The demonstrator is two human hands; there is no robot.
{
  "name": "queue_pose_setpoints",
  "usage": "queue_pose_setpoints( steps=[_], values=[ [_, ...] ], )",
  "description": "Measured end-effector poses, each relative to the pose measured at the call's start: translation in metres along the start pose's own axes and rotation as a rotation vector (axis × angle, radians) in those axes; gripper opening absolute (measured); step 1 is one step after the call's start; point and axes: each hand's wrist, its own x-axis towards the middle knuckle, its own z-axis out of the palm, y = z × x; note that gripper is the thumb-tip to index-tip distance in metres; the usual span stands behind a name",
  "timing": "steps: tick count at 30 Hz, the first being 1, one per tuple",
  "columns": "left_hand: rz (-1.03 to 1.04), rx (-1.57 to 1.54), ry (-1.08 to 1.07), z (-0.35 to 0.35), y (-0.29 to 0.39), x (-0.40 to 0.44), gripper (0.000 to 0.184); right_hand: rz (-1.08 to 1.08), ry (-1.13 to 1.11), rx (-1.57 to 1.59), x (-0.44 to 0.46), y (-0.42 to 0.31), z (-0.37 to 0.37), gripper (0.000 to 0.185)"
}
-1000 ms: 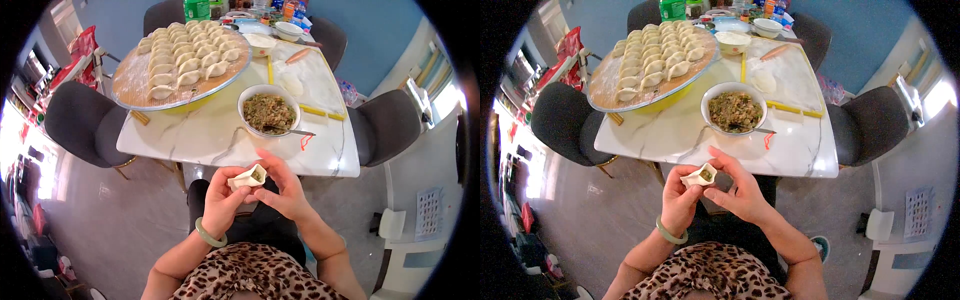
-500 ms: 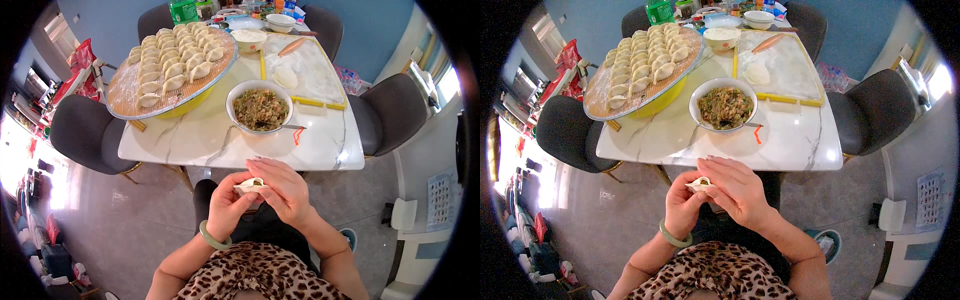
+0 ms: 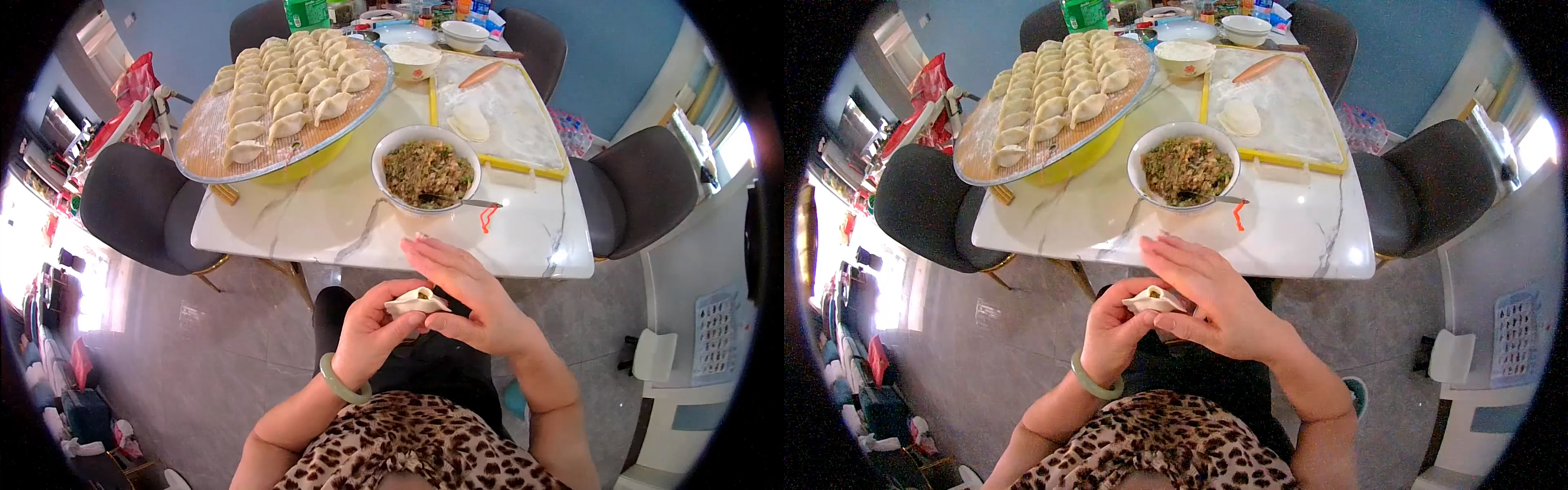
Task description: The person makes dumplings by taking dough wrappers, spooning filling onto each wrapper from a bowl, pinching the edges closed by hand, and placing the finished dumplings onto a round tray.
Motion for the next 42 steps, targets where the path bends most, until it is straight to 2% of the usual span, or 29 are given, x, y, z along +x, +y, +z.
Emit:
queue_pose_setpoints(
  steps=[2,3,5,8,12,15,20,22,24,27,29,33,35,37,40,42],
  values=[
    [-0.010,-0.044,-0.031,-0.003,-0.004,-0.001,0.033,-0.041,-0.091,-0.221,0.004,-0.010,-0.008,0.054],
    [-0.021,-0.085,-0.063,-0.004,-0.005,-0.001,0.033,-0.044,-0.096,-0.221,0.004,-0.010,-0.007,0.054],
    [-0.029,-0.085,-0.052,-0.003,-0.002,-0.002,0.032,-0.154,-0.029,-0.450,0.003,-0.010,-0.004,0.041],
    [-0.060,-0.075,-0.040,-0.004,-0.001,-0.003,0.031,-0.214,0.067,-0.498,-0.001,-0.007,0.003,0.037],
    [-0.166,-0.013,0.039,-0.004,0.002,-0.002,0.029,-0.214,0.055,-0.488,0.002,0.002,0.007,0.038],
    [-0.103,-0.013,-0.022,-0.008,0.002,0.001,0.029,0.029,0.118,-0.175,0.009,-0.008,0.010,0.037],
    [-0.130,0.015,-0.041,-0.009,0.002,0.002,0.030,-0.112,-0.070,-0.313,0.014,-0.004,0.001,0.032],
    [-0.099,0.043,-0.063,-0.009,0.003,0.001,0.032,-0.132,-0.041,-0.302,0.013,-0.003,0.005,0.030],
    [-0.158,-0.071,-0.007,-0.004,0.007,-0.001,0.031,-0.150,-0.007,-0.294,0.011,0.005,0.009,0.027],
    [-0.105,-0.185,0.056,-0.001,-0.002,0.001,0.030,-0.135,0.029,-0.127,0.005,0.020,0.020,0.039],
    [-0.051,-0.119,0.062,-0.005,-0.012,0.005,0.029,0.128,0.201,0.746,0.005,0.014,0.045,0.058],
    [0.008,-0.066,0.040,0.003,-0.005,0.005,0.027,0.094,0.157,0.835,0.002,0.020,0.060,0.072],
    [0.056,-0.005,0.004,0.004,-0.010,0.007,0.029,0.050,0.303,1.054,0.008,0.016,0.065,0.060],
    [0.155,0.096,0.010,0.013,-0.007,0.011,0.030,0.037,0.367,1.034,0.012,0.012,0.070,0.059],
    [0.223,0.068,0.026,0.014,-0.014,0.021,0.033,0.034,0.467,0.998,0.018,0.007,0.070,0.056],
    [0.202,0.088,0.040,0.016,-0.014,0.025,0.036,0.050,0.515,0.982,0.016,0.005,0.069,0.054]
  ],
)
